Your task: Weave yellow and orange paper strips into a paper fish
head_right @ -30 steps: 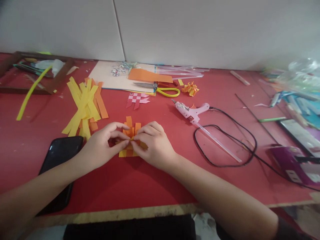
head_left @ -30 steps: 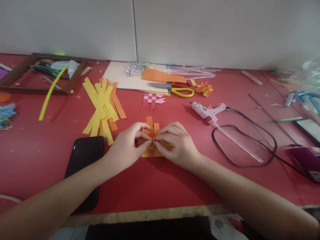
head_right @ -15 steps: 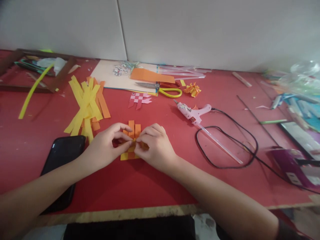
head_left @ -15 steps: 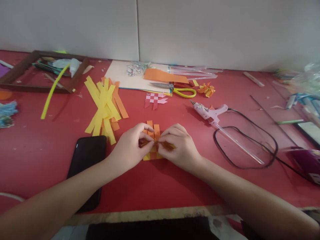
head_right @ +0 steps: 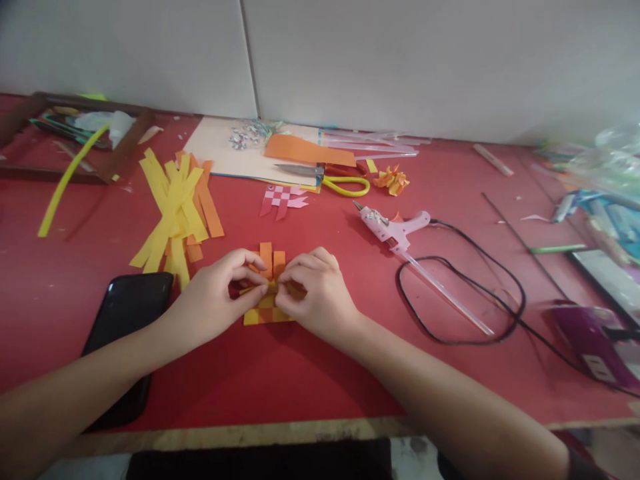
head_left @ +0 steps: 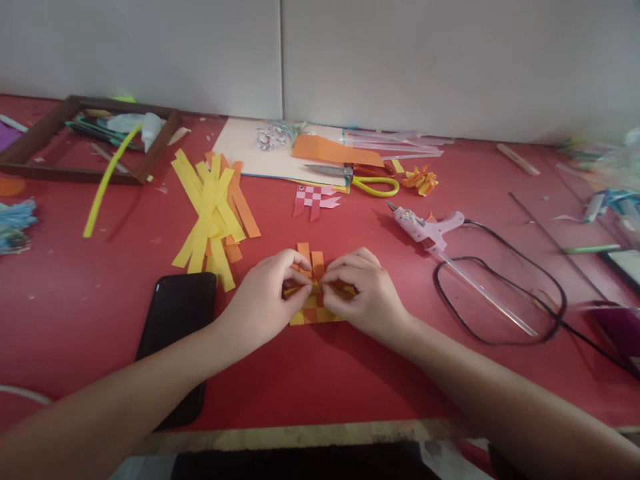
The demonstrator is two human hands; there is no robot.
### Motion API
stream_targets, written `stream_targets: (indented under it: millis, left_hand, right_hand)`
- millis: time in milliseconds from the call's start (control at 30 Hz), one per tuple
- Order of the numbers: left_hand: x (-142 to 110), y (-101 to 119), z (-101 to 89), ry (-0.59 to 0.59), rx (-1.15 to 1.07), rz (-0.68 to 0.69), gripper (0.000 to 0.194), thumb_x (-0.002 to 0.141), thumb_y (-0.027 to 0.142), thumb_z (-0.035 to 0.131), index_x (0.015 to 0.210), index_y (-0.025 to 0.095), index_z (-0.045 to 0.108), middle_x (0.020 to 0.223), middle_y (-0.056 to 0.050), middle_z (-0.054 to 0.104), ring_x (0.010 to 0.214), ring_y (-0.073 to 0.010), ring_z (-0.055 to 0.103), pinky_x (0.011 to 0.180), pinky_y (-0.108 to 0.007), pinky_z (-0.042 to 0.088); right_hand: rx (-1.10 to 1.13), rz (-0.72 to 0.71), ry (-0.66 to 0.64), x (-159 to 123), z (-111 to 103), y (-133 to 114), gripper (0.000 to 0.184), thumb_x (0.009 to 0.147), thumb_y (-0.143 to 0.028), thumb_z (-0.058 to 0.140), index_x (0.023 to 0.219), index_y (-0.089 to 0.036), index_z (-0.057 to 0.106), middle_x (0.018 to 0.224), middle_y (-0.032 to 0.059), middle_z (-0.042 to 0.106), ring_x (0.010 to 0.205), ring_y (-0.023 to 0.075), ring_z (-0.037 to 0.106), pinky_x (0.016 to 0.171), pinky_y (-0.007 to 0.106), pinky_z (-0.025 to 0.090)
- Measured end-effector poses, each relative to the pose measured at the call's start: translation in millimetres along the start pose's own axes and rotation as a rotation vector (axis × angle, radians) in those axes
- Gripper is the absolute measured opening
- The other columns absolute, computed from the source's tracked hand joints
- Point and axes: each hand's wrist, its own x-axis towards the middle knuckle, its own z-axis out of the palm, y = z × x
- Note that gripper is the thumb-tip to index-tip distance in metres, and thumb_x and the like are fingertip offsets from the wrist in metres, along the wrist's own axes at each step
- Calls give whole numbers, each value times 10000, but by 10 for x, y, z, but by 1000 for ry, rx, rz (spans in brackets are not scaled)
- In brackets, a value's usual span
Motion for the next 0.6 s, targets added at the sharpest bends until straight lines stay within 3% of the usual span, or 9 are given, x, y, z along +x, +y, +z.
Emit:
stream_targets:
  millis: [267,400,500,600]
  left_hand:
    - [-3,-16,3,-25,-68,-47,190,811,169,632,950,223,513,871,-14,726,825,-166,707,740,-284,553]
    - [-7,24,-20,-38,-42,-70,190,847,276,626,994,221,520,898,-24,735,848,-185,702,747,-307,538]
    - [-21,66,-57,-53,-28,-94,219,925,418,526,1013,218,539,888,-32,738,806,-197,693,730,-336,525]
    - [-31,66,-78,-49,-68,-78,301,992,448,374,988,221,571,917,-35,732,883,-206,684,779,-355,510]
  right_hand:
    - [2,74,61,69,-122,26,164,756,-88,426,658,-219,441,673,14,560,681,172,486,686,331,404]
    - [-85,100,86,102,-180,86,222,813,-104,369,641,-237,324,610,2,468,618,168,434,623,319,367]
    - [-181,122,135,131,-223,174,275,902,-196,411,638,-238,345,620,9,503,629,172,469,634,322,382]
    - [-243,109,179,142,-259,293,209,922,-289,502,724,-220,515,727,38,627,715,191,561,689,337,431]
